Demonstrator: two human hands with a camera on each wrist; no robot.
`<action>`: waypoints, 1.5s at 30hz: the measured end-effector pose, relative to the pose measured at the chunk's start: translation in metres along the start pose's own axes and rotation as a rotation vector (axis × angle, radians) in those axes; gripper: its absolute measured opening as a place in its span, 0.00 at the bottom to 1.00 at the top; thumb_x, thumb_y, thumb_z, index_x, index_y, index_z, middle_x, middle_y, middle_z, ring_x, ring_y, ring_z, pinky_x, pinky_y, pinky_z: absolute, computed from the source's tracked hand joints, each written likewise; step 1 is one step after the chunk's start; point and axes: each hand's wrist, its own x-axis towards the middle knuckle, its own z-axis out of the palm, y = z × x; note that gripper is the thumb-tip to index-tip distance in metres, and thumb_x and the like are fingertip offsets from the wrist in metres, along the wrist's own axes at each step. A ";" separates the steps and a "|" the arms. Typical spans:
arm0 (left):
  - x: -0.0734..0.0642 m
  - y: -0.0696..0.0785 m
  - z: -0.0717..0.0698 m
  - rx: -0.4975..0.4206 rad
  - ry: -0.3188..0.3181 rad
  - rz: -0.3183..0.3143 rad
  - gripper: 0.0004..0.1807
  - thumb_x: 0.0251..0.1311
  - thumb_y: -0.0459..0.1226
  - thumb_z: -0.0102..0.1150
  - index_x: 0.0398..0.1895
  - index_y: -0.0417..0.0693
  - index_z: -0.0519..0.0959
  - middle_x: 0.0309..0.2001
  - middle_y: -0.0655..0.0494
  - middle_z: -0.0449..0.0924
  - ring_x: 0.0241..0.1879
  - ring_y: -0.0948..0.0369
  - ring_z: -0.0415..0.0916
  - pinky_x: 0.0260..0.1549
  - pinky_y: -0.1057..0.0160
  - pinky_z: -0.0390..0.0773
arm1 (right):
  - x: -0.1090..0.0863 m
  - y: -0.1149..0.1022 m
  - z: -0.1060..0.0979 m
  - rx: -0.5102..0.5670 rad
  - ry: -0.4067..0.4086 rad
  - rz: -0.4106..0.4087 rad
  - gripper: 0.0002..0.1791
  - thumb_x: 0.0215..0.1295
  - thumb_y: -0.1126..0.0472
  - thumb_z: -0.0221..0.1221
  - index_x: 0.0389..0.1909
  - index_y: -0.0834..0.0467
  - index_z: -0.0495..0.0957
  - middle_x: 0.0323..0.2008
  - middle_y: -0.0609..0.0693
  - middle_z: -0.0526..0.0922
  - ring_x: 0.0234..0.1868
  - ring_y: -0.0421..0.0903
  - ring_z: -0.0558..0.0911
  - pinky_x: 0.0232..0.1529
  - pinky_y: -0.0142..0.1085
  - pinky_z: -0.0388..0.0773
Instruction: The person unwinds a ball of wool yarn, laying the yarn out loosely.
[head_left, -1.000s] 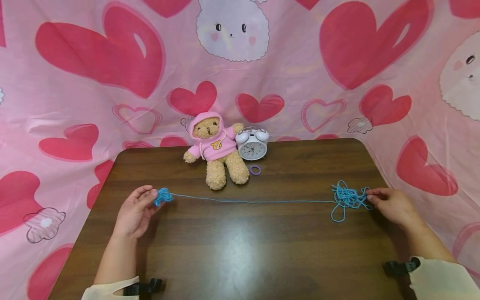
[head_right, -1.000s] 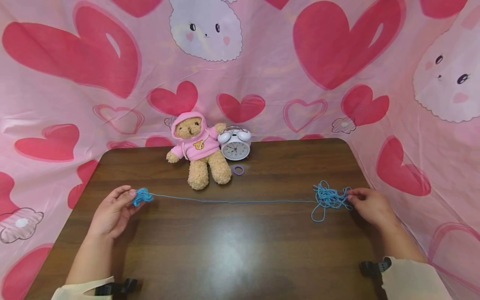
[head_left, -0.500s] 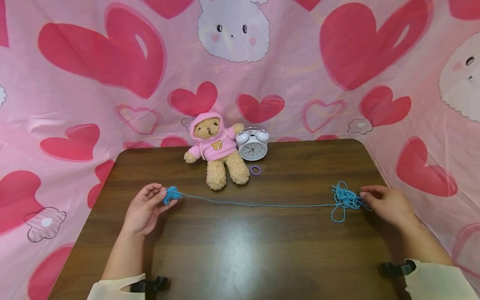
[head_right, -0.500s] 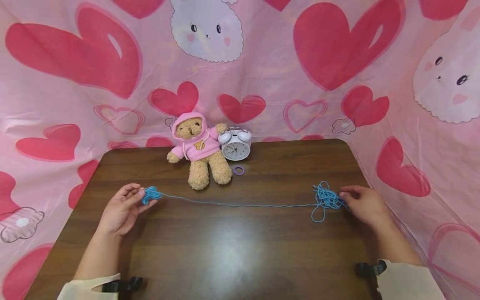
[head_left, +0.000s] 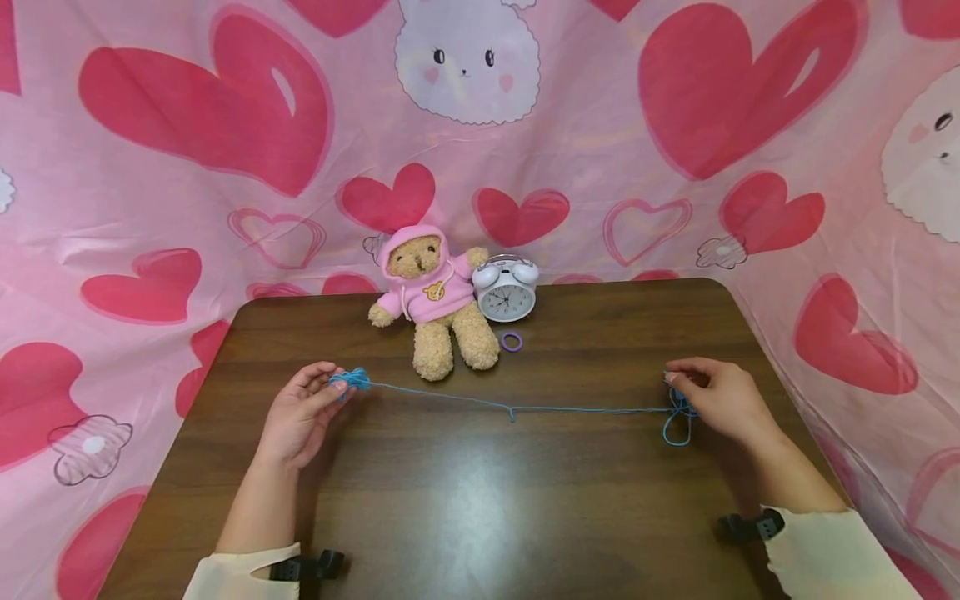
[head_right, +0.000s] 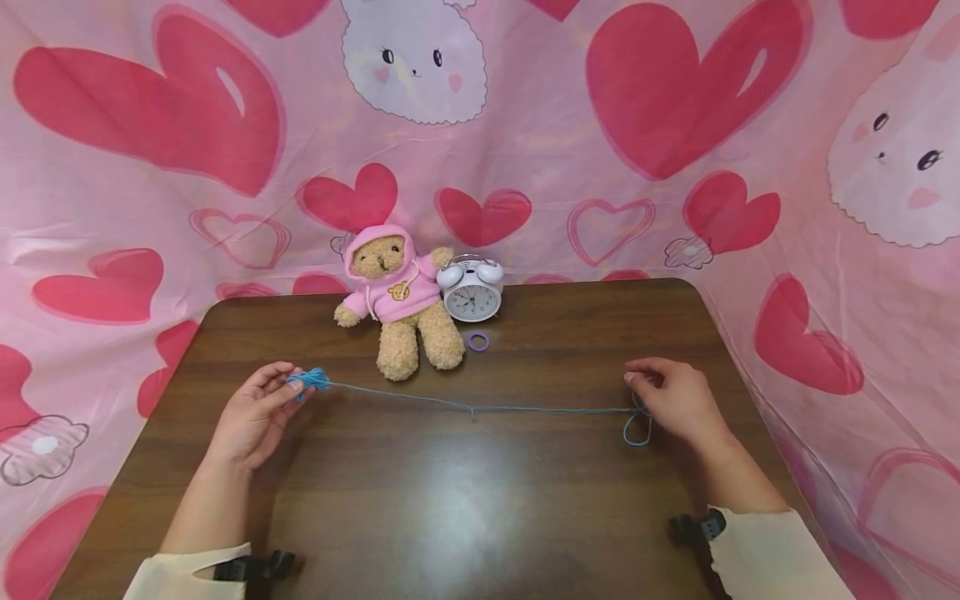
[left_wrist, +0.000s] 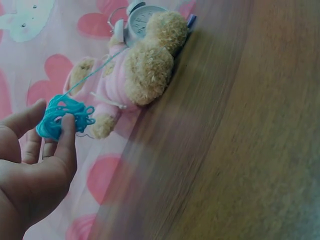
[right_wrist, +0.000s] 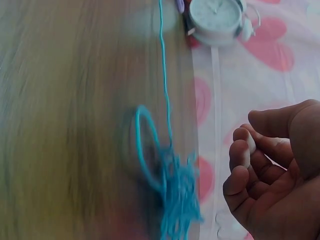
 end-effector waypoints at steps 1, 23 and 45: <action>0.000 0.000 0.001 0.008 -0.007 0.000 0.16 0.69 0.18 0.54 0.50 0.44 0.79 0.47 0.53 0.82 0.46 0.60 0.84 0.53 0.60 0.83 | 0.002 -0.004 0.002 0.011 -0.014 0.000 0.19 0.75 0.48 0.61 0.54 0.58 0.86 0.43 0.58 0.89 0.44 0.56 0.84 0.40 0.44 0.77; 0.006 -0.009 0.016 0.136 0.030 -0.053 0.13 0.69 0.23 0.60 0.50 0.46 0.77 0.43 0.57 0.85 0.43 0.62 0.85 0.52 0.59 0.84 | 0.025 -0.080 0.074 0.210 -0.152 -0.108 0.14 0.71 0.54 0.66 0.51 0.57 0.87 0.36 0.46 0.89 0.32 0.44 0.80 0.29 0.37 0.77; 0.010 -0.018 0.037 0.193 0.054 -0.109 0.17 0.67 0.24 0.63 0.54 0.49 0.75 0.47 0.57 0.83 0.45 0.63 0.82 0.51 0.62 0.83 | 0.030 -0.148 0.138 0.325 -0.184 -0.284 0.12 0.65 0.58 0.71 0.47 0.57 0.88 0.39 0.43 0.87 0.40 0.39 0.84 0.44 0.36 0.81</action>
